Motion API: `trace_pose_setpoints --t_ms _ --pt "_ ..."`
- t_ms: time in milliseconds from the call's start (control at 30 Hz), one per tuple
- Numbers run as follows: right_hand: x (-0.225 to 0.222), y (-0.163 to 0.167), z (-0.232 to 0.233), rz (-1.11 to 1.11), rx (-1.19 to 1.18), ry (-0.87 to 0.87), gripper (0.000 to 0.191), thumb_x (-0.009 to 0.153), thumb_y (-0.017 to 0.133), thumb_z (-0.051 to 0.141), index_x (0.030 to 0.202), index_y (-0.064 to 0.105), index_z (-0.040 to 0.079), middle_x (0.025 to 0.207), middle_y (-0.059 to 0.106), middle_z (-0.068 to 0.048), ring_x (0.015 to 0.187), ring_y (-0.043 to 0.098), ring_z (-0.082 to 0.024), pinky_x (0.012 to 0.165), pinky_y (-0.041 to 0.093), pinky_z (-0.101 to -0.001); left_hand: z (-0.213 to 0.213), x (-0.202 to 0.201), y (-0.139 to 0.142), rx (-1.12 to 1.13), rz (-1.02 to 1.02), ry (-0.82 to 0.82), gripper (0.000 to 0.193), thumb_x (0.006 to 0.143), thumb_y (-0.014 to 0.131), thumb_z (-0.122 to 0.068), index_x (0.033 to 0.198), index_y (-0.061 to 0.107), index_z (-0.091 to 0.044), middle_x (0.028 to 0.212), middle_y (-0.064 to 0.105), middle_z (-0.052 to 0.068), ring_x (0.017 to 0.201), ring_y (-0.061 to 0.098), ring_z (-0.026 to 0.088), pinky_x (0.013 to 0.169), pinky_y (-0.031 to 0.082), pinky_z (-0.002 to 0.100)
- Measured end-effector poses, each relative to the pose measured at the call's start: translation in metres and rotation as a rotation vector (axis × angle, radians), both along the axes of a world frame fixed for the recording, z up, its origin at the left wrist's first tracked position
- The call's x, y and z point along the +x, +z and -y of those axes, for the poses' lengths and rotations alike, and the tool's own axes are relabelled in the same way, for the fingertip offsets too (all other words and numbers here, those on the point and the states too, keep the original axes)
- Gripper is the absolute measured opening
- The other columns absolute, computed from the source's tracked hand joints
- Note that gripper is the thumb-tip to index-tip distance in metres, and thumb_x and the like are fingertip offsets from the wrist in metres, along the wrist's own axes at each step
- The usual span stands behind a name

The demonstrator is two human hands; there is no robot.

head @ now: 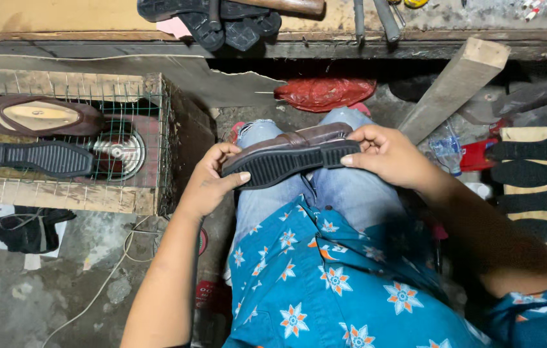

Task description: The person uses a hammer to tap the sole of a brown shoe mounted on a wooden last, then removes the last and attaches a black rubber sole to the shoe. They continue hammering the sole to secure it.

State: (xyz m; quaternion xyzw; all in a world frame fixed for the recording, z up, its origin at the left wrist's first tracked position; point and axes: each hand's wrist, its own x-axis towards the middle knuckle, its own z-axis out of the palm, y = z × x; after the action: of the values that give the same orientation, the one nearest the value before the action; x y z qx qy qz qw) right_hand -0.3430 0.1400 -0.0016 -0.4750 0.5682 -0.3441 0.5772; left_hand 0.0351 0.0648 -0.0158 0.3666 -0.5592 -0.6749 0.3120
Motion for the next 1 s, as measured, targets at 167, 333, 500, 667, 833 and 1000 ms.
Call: trace_pose_setpoints --t_ms 167,333,500,667,833,1000 --pt "-0.001 -0.009 -0.002 0.068 -0.036 -0.048 0.031 0.087 0.076 0.006 0.117 0.067 0.001 0.097 0.074 -0.002 0.086 0.067 -0.006 0.078 0.053 -0.0227 -0.003 -0.020 0.040 -0.420 0.305 -0.135 0.066 0.080 0.079 -0.013 0.142 0.056 -0.006 0.126 0.064 0.014 0.120 0.062 0.027 0.104 0.047 0.036" --pt "-0.003 -0.011 -0.003 0.051 -0.085 -0.045 0.030 0.088 0.076 0.007 0.116 0.068 0.001 0.094 0.072 0.000 0.082 0.063 -0.003 0.074 0.051 -0.0201 0.000 -0.054 0.064 -0.611 0.585 -0.183 0.074 0.076 0.086 -0.035 0.139 0.059 -0.008 0.129 0.067 0.019 0.120 0.063 0.036 0.101 0.048 0.041" --pt "-0.004 -0.018 -0.008 0.031 -0.121 -0.093 0.031 0.088 0.078 0.009 0.116 0.069 0.002 0.087 0.067 0.004 0.075 0.056 -0.001 0.068 0.046 -0.0189 -0.001 -0.076 0.068 -0.650 0.710 -0.164 0.071 0.075 0.086 -0.038 0.135 0.062 -0.009 0.127 0.067 0.017 0.116 0.063 0.037 0.097 0.049 0.043" --pt "-0.005 -0.024 -0.009 0.017 -0.136 -0.123 0.030 0.089 0.079 0.011 0.116 0.070 0.003 0.085 0.065 0.005 0.074 0.055 -0.001 0.067 0.045 -0.0189 0.000 -0.082 0.069 -0.658 0.672 -0.145 0.065 0.077 0.084 -0.035 0.132 0.064 -0.007 0.123 0.069 0.015 0.113 0.065 0.036 0.095 0.051 0.042" --pt "-0.003 -0.026 -0.007 0.075 -0.108 -0.164 0.032 0.088 0.078 0.008 0.118 0.067 0.002 0.091 0.068 0.004 0.079 0.059 -0.003 0.072 0.049 -0.0199 -0.002 -0.091 0.073 -0.521 0.718 -0.122 0.053 0.079 0.080 -0.033 0.125 0.070 -0.010 0.113 0.073 0.012 0.095 0.070 0.033 0.085 0.055 0.040" --pt "-0.002 -0.024 -0.012 0.145 -0.207 -0.139 0.047 0.082 0.081 0.002 0.122 0.057 0.002 0.100 0.067 -0.001 0.089 0.064 -0.007 0.081 0.053 -0.0238 0.018 -0.094 0.069 -0.593 0.832 -0.241 0.049 0.077 0.081 -0.039 0.113 0.074 -0.007 0.107 0.074 0.015 0.098 0.070 0.036 0.083 0.053 0.041"
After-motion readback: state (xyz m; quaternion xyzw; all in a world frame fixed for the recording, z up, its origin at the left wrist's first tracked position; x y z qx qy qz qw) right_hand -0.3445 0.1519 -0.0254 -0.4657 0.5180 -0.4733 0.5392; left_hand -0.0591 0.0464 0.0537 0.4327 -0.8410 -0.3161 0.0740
